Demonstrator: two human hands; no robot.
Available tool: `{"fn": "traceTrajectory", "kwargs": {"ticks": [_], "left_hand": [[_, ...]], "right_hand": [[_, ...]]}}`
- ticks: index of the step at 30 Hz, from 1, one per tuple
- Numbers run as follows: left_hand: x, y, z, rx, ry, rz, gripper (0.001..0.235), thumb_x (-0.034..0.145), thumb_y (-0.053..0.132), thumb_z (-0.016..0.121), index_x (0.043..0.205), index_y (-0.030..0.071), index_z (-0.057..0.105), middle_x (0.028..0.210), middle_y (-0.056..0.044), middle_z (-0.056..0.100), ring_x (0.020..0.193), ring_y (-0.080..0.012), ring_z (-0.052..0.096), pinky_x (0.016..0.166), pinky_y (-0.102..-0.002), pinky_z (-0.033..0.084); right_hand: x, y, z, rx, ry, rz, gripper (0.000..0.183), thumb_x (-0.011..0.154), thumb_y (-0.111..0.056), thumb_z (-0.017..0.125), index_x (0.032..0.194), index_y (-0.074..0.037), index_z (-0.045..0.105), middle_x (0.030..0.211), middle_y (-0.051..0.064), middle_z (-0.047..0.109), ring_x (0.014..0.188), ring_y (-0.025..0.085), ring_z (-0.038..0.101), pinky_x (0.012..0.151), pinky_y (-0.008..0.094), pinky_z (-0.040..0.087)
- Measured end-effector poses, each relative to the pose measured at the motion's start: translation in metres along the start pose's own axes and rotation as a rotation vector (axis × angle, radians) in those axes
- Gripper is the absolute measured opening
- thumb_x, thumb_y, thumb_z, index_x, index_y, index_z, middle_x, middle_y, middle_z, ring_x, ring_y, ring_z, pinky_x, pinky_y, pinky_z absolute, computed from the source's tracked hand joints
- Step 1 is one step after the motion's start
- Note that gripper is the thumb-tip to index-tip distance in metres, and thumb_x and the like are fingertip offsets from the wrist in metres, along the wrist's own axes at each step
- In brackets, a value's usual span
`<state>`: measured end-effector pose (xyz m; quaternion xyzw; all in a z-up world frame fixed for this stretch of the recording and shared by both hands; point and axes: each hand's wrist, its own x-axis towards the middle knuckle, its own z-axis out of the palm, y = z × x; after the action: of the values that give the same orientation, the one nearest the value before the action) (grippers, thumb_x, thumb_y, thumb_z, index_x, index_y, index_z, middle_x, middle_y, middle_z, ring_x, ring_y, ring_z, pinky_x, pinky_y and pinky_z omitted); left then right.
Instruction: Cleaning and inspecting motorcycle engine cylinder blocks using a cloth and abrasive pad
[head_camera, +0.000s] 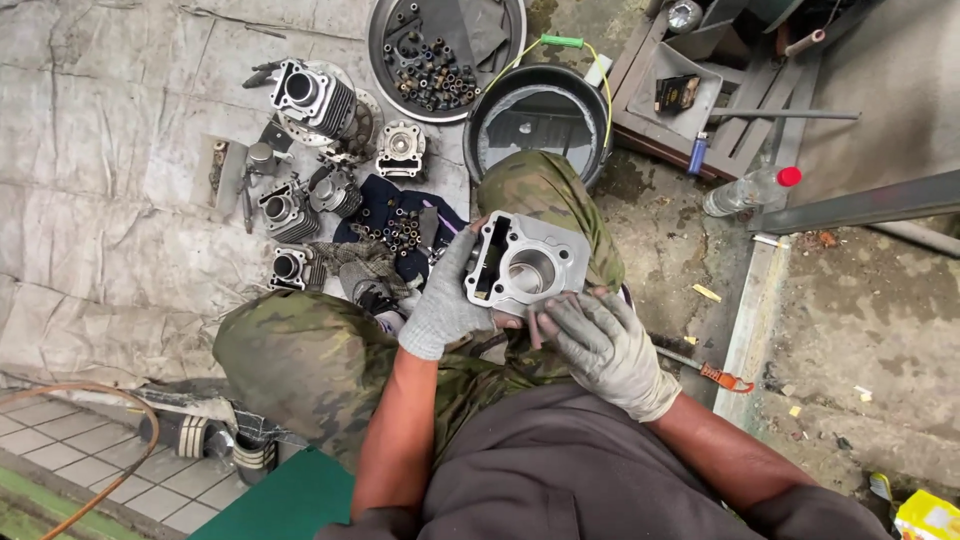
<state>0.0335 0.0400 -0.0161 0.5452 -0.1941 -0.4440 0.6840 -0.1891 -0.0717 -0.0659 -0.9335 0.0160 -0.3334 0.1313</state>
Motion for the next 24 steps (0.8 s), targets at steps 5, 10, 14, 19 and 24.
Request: {"fn": "traceTrajectory", "kwargs": {"ticks": [5,10,14,19,24], "left_hand": [[-0.017,0.0,0.003,0.219,0.035,0.102,0.127,0.04,0.007,0.104,0.152,0.01,0.045,0.133,-0.018,0.056,0.122,-0.0282,0.057,0.104,-0.047,0.052],[-0.033,-0.006,0.018,0.486,0.079,0.263,0.132,0.039,0.027,0.107,0.152,0.007,0.043,0.145,-0.023,0.045,0.136,-0.0384,0.047,0.117,-0.052,0.038],[-0.048,-0.012,0.017,0.884,0.078,0.608,0.124,0.067,0.053,0.091,0.157,0.002,0.022,0.159,-0.025,0.035,0.149,-0.042,0.042,0.123,-0.053,0.044],[-0.056,-0.029,0.025,0.799,0.154,0.416,0.135,0.05,0.041,0.101,0.154,0.002,0.023,0.15,-0.025,0.037,0.143,-0.04,0.041,0.123,-0.052,0.035],[-0.052,-0.007,0.036,0.594,0.204,0.223,0.149,0.031,0.019,0.105,0.155,0.003,0.023,0.15,-0.025,0.037,0.146,-0.0396,0.036,0.124,-0.053,0.03]], "right_hand": [[0.013,0.011,-0.013,0.036,-0.092,0.069,0.063,0.093,-0.046,0.06,0.151,-0.021,0.052,0.154,0.005,0.054,0.146,0.03,0.044,0.123,0.063,0.019],[0.032,0.021,-0.035,0.139,-0.321,0.308,0.07,0.105,-0.059,0.021,0.16,-0.019,0.037,0.164,0.005,0.04,0.152,0.038,0.027,0.117,0.07,0.013],[0.023,-0.03,-0.073,0.046,-0.504,0.325,0.078,0.101,-0.062,0.027,0.162,-0.014,0.023,0.168,0.008,0.026,0.158,0.032,0.016,0.126,0.062,0.003],[0.038,-0.007,-0.054,-0.041,-0.455,0.351,0.073,0.102,-0.057,0.034,0.161,-0.015,0.025,0.165,0.008,0.033,0.151,0.042,0.025,0.115,0.076,0.014],[0.061,-0.006,-0.05,-0.033,-0.437,0.456,0.072,0.102,-0.055,0.038,0.157,-0.009,0.042,0.159,0.014,0.046,0.145,0.051,0.035,0.109,0.079,0.02]]}}
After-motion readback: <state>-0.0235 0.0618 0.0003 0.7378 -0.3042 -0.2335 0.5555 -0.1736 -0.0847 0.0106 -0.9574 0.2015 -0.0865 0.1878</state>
